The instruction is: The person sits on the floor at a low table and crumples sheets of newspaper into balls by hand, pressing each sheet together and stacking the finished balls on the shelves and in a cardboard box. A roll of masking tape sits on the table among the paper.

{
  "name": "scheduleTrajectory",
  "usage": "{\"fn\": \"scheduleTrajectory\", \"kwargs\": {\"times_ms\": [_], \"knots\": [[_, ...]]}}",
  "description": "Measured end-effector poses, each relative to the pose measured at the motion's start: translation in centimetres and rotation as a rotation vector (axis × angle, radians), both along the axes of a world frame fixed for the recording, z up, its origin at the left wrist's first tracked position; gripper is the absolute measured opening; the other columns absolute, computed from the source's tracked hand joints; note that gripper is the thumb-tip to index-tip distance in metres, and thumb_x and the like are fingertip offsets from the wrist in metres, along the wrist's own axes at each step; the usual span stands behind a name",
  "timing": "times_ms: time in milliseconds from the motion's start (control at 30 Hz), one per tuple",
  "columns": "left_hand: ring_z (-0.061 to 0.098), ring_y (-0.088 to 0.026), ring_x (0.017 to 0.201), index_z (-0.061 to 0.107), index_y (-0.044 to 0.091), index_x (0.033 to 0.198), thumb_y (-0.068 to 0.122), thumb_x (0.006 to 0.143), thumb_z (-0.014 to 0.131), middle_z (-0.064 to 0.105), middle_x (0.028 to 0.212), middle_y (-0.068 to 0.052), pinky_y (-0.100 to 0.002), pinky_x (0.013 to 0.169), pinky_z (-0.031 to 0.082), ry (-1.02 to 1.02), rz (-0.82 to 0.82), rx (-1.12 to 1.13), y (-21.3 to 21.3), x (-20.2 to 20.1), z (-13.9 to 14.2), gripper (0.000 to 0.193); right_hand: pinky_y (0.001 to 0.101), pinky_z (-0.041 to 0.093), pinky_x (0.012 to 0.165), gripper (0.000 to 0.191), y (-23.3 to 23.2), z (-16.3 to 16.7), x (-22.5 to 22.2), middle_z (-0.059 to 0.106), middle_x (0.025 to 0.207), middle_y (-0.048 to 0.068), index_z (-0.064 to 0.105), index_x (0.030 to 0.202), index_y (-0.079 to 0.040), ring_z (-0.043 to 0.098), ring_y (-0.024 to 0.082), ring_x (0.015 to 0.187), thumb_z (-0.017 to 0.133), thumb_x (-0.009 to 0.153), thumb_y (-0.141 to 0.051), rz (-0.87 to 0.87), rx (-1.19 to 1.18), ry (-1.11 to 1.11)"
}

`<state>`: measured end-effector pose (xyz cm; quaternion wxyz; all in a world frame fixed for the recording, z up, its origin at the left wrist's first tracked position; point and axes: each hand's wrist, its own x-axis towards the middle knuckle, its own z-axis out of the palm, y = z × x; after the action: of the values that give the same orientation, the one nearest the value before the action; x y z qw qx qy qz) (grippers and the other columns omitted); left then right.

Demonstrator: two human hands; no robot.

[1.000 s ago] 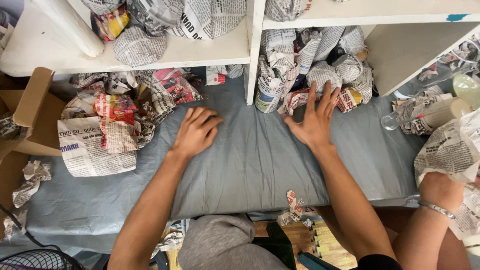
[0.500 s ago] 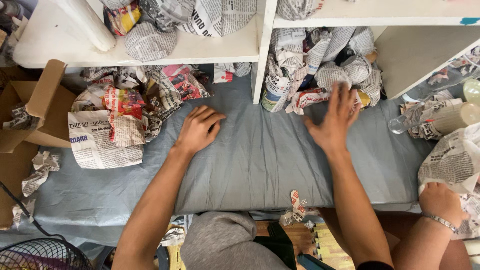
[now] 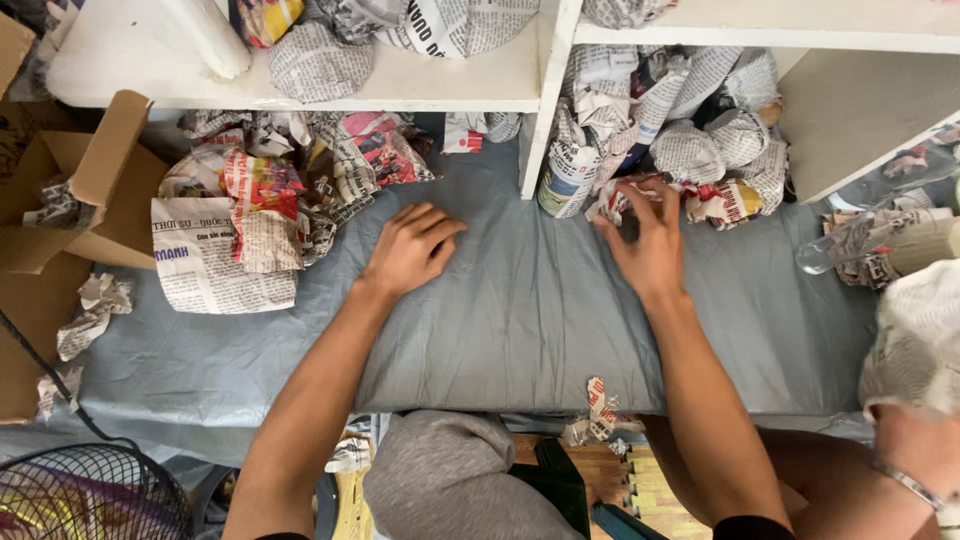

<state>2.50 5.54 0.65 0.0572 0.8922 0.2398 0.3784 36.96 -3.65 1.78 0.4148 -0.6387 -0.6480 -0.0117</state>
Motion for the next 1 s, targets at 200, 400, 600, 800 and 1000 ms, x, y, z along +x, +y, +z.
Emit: {"fn": "scheduleTrajectory", "kwargs": {"times_ms": [200, 400, 600, 800, 1000], "knots": [[0.065, -0.028, 0.098, 0.075, 0.008, 0.105, 0.006, 0.085, 0.069, 0.070, 0.100, -0.007, -0.043, 0.089, 0.052, 0.037, 0.069, -0.084, 0.4, -0.1, -1.1, 0.021, 0.0401, 0.056, 0.090, 0.035, 0.9, -1.0, 1.7, 0.057, 0.122, 0.013, 0.076, 0.119, -0.006, 0.064, 0.030, 0.112, 0.086, 0.086, 0.003, 0.026, 0.105, -0.026], [0.060, -0.035, 0.112, 0.072, 0.008, 0.115, 0.009, 0.084, 0.070, 0.064, 0.121, -0.015, -0.047, 0.094, 0.049, -0.093, 0.375, -0.041, 1.0, -0.4, -0.8, 0.031, 0.0392, 0.058, 0.093, 0.035, 0.6, -1.1, 1.1, 0.055, 0.127, 0.017, 0.072, 0.122, -0.003, 0.062, 0.032, 0.113, 0.081, 0.089, 0.002, 0.066, 0.137, -0.047], [0.056, -0.033, 0.122, 0.068, 0.015, 0.128, 0.011, 0.092, 0.072, 0.062, 0.126, -0.013, -0.048, 0.102, 0.043, -0.151, 0.621, -0.116, -2.8, -1.7, 3.2, 0.036, 0.0412, 0.056, 0.090, 0.028, -1.6, -0.5, -0.2, 0.063, 0.123, 0.014, 0.074, 0.115, -0.005, 0.065, 0.032, 0.106, 0.080, 0.089, 0.001, 0.207, 0.187, -0.267], [0.038, -0.050, 0.135, 0.038, 0.000, 0.154, 0.024, 0.090, 0.082, 0.044, 0.148, -0.037, -0.056, 0.112, 0.031, -0.346, 1.191, 0.112, -8.4, -10.5, 5.3, 0.080, 0.0378, 0.057, 0.086, 0.022, -2.2, 2.1, -4.5, 0.068, 0.115, 0.009, 0.074, 0.111, -0.007, 0.070, 0.026, 0.096, 0.078, 0.091, 0.002, 0.455, 0.153, -0.233], [0.064, -0.047, 0.102, 0.064, 0.001, 0.134, 0.018, 0.081, 0.083, 0.070, 0.110, -0.026, -0.052, 0.089, 0.050, -0.505, 1.089, -0.228, -8.7, -14.5, 3.7, 0.059, 0.0361, 0.057, 0.081, 0.039, -1.8, 5.2, -17.2, 0.058, 0.133, 0.010, 0.072, 0.122, -0.010, 0.070, 0.025, 0.102, 0.080, 0.085, -0.013, 0.741, -0.153, -0.131]]}}
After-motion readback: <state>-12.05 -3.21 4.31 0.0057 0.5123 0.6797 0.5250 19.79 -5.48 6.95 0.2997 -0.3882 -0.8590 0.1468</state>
